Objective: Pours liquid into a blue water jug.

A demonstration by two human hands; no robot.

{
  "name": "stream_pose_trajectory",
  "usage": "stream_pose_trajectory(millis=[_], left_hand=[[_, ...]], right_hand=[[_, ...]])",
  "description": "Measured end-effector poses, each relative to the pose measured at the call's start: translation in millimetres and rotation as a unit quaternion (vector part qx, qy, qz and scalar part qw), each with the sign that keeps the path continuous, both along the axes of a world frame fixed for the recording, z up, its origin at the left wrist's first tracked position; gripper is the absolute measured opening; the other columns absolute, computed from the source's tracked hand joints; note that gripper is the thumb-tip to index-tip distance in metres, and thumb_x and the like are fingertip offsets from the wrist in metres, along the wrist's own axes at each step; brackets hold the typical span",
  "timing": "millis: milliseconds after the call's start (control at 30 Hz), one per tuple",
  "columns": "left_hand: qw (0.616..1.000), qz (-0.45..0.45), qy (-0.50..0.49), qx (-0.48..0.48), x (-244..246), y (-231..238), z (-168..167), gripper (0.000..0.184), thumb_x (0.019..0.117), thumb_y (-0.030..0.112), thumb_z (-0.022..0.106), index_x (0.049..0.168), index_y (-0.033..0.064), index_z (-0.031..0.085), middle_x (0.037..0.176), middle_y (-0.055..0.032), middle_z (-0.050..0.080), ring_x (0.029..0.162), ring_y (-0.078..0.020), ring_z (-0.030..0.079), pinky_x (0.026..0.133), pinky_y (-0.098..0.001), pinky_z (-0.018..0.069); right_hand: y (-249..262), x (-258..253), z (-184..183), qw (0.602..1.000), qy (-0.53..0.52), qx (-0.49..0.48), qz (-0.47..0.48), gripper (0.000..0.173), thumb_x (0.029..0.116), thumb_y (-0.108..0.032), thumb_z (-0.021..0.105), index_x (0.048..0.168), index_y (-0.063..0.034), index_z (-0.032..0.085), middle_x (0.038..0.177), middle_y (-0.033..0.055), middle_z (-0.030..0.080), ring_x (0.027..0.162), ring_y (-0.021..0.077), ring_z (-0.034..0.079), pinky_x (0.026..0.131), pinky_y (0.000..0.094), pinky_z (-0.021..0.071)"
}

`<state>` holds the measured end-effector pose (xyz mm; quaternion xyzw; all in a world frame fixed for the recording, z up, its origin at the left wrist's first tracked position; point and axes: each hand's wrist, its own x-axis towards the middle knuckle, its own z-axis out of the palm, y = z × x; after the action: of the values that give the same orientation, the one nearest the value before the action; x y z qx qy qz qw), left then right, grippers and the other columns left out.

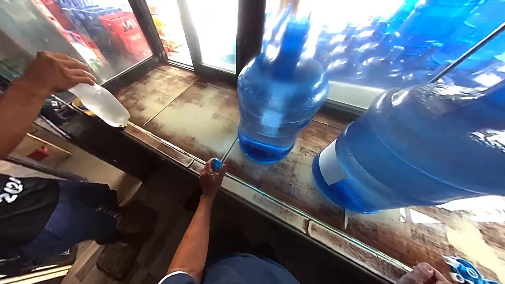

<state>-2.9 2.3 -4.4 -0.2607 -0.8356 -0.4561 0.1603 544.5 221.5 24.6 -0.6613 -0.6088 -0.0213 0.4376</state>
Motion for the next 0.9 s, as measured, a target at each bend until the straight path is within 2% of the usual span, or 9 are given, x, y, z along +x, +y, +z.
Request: stream_pose_trajectory(millis=[133, 233, 300, 333, 367, 400, 467, 500, 900], left_hand=[[1.0, 0.009, 0.01, -0.002, -1, 1, -1, 0.071, 0.091, 0.061, 0.062, 0.125, -0.0004, 0.067, 0.1, -0.0134, 0.076, 0.09, -0.0261, 0.074, 0.083, -0.0489, 0.0588], [1.0, 0.011, 0.014, 0.002, -1, 1, -2, 0.071, 0.0908, 0.062, 0.062, 0.125, -0.0009, 0.067, 0.099, -0.0141, 0.076, 0.089, -0.0262, 0.073, 0.083, -0.0487, 0.0586], [1.0, 0.012, 0.013, -0.001, -1, 2, -2, 0.073, 0.0904, 0.063, 0.062, 0.126, -0.0009, 0.067, 0.1, -0.0146, 0.076, 0.09, -0.0271, 0.074, 0.084, -0.0492, 0.0584], [1.0, 0.012, 0.01, -0.002, -1, 2, -3, 0.073, 0.0904, 0.062, 0.062, 0.126, -0.0016, 0.066, 0.1, -0.0154, 0.076, 0.09, -0.0281, 0.074, 0.085, -0.05, 0.0581], [1.0, 0.011, 0.006, -0.004, -1, 1, -3, 0.072, 0.0905, 0.061, 0.062, 0.126, -0.0019, 0.066, 0.1, -0.0157, 0.076, 0.091, -0.0284, 0.074, 0.085, -0.0503, 0.058], [1.0, 0.01, 0.006, -0.003, -1, 2, -4, 0.072, 0.0905, 0.06, 0.063, 0.126, -0.002, 0.066, 0.1, -0.0156, 0.076, 0.09, -0.0281, 0.074, 0.085, -0.05, 0.0581], [1.0, 0.009, 0.006, -0.004, -2, 1, -4, 0.071, 0.0908, 0.061, 0.062, 0.127, -0.0009, 0.066, 0.1, -0.0143, 0.076, 0.09, -0.0268, 0.073, 0.085, -0.0491, 0.0582], [1.0, 0.009, 0.003, -0.005, -2, 1, -5, 0.072, 0.0909, 0.062, 0.062, 0.127, -0.0005, 0.066, 0.1, -0.014, 0.076, 0.091, -0.0266, 0.073, 0.085, -0.0492, 0.0581], [1.0, 0.013, 0.001, -0.006, -1, 1, -4, 0.075, 0.0907, 0.064, 0.06, 0.127, -0.0009, 0.066, 0.1, -0.0143, 0.076, 0.092, -0.0267, 0.073, 0.085, -0.0486, 0.0577]], right_hand=[[11, 15, -21, 0.999, -0.03, -0.011, -0.005, 0.043, 0.1087, -0.031, 0.046, 0.113, 0.0034, 0.071, 0.097, 0.0215, 0.074, 0.091, 0.0306, 0.073, 0.084, 0.0465, 0.0556], [11, 13, -20, 0.999, -0.027, -0.029, -0.014, 0.044, 0.1089, -0.033, 0.045, 0.114, 0.0014, 0.071, 0.097, 0.0208, 0.074, 0.091, 0.0308, 0.073, 0.084, 0.0482, 0.0553], [12, 14, -23, 1.0, -0.02, -0.016, -0.017, 0.041, 0.1084, -0.032, 0.047, 0.113, 0.0014, 0.072, 0.097, 0.0191, 0.075, 0.091, 0.0276, 0.074, 0.084, 0.0433, 0.0559], [14, 16, -27, 1.0, -0.01, 0.001, -0.017, 0.04, 0.1078, -0.031, 0.051, 0.113, 0.0021, 0.073, 0.097, 0.0173, 0.076, 0.091, 0.0242, 0.075, 0.086, 0.0375, 0.0567], [15, 18, -31, 1.0, 0.002, 0.014, -0.009, 0.04, 0.1073, -0.029, 0.053, 0.113, 0.0042, 0.073, 0.098, 0.0191, 0.076, 0.092, 0.0257, 0.075, 0.087, 0.0374, 0.0567], [16, 20, -33, 1.0, -0.003, 0.005, -0.01, 0.04, 0.1078, -0.031, 0.051, 0.114, 0.0027, 0.073, 0.098, 0.0187, 0.076, 0.092, 0.0266, 0.075, 0.087, 0.0396, 0.0571], [9, 14, -21, 0.999, -0.01, -0.036, -0.014, 0.043, 0.1087, -0.033, 0.045, 0.116, 0.002, 0.071, 0.101, 0.0223, 0.074, 0.095, 0.0336, 0.073, 0.087, 0.051, 0.0547], [8, 12, -18, 0.999, -0.013, -0.042, -0.018, 0.044, 0.1088, -0.033, 0.045, 0.116, 0.0016, 0.07, 0.101, 0.0225, 0.074, 0.095, 0.0343, 0.073, 0.087, 0.0523, 0.0541], [8, 12, -19, 0.999, -0.013, -0.027, -0.013, 0.043, 0.1087, -0.031, 0.045, 0.114, 0.0023, 0.071, 0.098, 0.0243, 0.073, 0.093, 0.0364, 0.072, 0.084, 0.0534, 0.0537]])
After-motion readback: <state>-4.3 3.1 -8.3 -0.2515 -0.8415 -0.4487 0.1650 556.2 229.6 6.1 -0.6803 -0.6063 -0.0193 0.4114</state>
